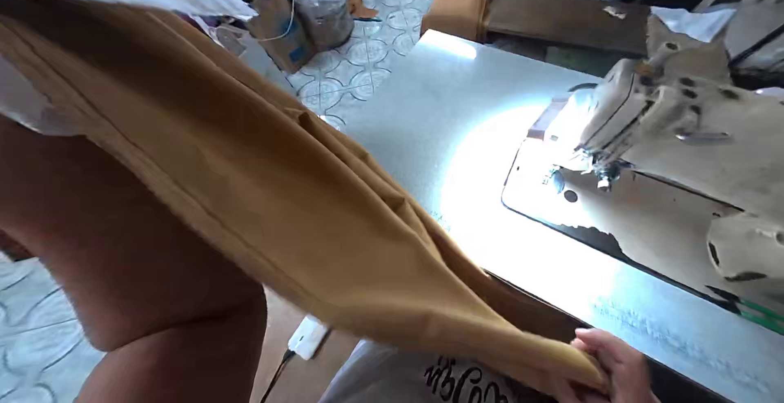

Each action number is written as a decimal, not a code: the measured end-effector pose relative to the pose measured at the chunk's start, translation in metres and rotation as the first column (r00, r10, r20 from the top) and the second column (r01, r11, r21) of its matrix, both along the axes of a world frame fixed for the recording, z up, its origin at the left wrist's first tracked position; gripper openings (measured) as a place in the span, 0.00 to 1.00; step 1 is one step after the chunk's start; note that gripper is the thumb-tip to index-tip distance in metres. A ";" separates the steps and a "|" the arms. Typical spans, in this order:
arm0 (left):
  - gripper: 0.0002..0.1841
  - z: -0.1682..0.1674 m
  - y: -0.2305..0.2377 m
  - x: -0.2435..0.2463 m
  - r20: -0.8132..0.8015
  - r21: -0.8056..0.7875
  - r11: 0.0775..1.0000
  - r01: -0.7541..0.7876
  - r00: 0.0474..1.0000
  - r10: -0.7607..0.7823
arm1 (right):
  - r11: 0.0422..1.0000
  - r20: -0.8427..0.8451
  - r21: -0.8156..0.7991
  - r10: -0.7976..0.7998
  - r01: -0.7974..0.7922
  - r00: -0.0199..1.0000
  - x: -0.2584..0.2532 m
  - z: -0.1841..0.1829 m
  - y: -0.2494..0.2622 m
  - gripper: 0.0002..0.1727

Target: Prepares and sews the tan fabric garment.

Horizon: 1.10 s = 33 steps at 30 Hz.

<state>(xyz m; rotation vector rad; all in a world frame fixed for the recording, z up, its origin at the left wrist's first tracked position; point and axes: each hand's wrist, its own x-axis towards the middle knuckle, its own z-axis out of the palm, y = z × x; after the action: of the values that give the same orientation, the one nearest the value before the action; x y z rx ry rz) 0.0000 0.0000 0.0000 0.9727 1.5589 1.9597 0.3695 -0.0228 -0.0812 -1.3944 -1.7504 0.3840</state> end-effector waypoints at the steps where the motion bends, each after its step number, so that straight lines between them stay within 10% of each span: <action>1: 0.18 0.002 0.007 -0.001 -0.136 -0.038 0.996 -0.082 0.988 0.076 | 1.000 0.036 0.001 -0.019 0.019 0.999 0.006 0.001 -0.001 0.27; 4: 0.19 0.010 0.064 -0.016 -0.592 -0.097 0.963 -0.252 0.792 0.147 | 0.989 0.282 -0.031 -0.128 0.142 0.951 0.019 -0.003 -0.004 0.18; 11: 0.23 0.095 0.326 0.043 -0.672 -0.298 0.927 0.226 0.640 -0.372 | 0.961 0.202 -0.173 -0.178 0.214 0.963 0.014 -0.024 -0.017 0.15; 13: 0.32 0.072 0.315 0.074 -0.749 -0.450 0.859 0.246 0.419 -0.513 | 0.961 0.106 -0.222 -0.147 0.168 0.983 0.006 -0.026 -0.020 0.17; 15: 0.15 0.042 0.251 0.095 -0.767 -0.523 0.784 0.334 0.217 -0.604 | 0.971 0.048 -0.223 -0.075 0.084 0.996 0.004 -0.029 -0.020 0.14; 17: 0.07 0.002 0.175 0.121 -0.730 -0.533 0.569 0.626 0.001 -0.684 | 0.982 -0.007 -0.189 -0.005 0.003 1.000 0.002 -0.028 -0.016 0.11; 19: 0.21 -0.038 0.118 0.153 -0.701 -0.549 0.263 0.794 -0.266 -0.661 | 0.990 -0.063 -0.130 0.047 -0.054 0.997 0.002 -0.021 -0.011 0.10; 21: 0.21 -0.057 0.099 0.170 -0.703 -0.576 0.168 0.800 -0.380 -0.601 | 0.996 -0.053 -0.074 0.054 -0.058 0.997 0.002 -0.009 -0.007 0.09; 26: 0.17 -0.015 0.118 0.144 -0.828 -0.440 0.326 0.837 -0.238 -0.508 | 0.959 0.387 -0.083 -0.221 0.272 0.895 0.012 0.009 -0.003 0.13; 33: 0.18 0.039 0.175 0.045 -0.808 -0.377 0.536 0.755 0.014 -0.589 | 0.969 0.190 -0.055 -0.227 0.241 0.955 0.053 0.027 0.008 0.15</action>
<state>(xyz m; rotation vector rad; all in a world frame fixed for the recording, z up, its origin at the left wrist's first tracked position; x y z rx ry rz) 0.0447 0.1752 0.0385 2.5586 0.8272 0.7327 0.4227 -0.0150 -0.0538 -1.7179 -1.7032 0.2012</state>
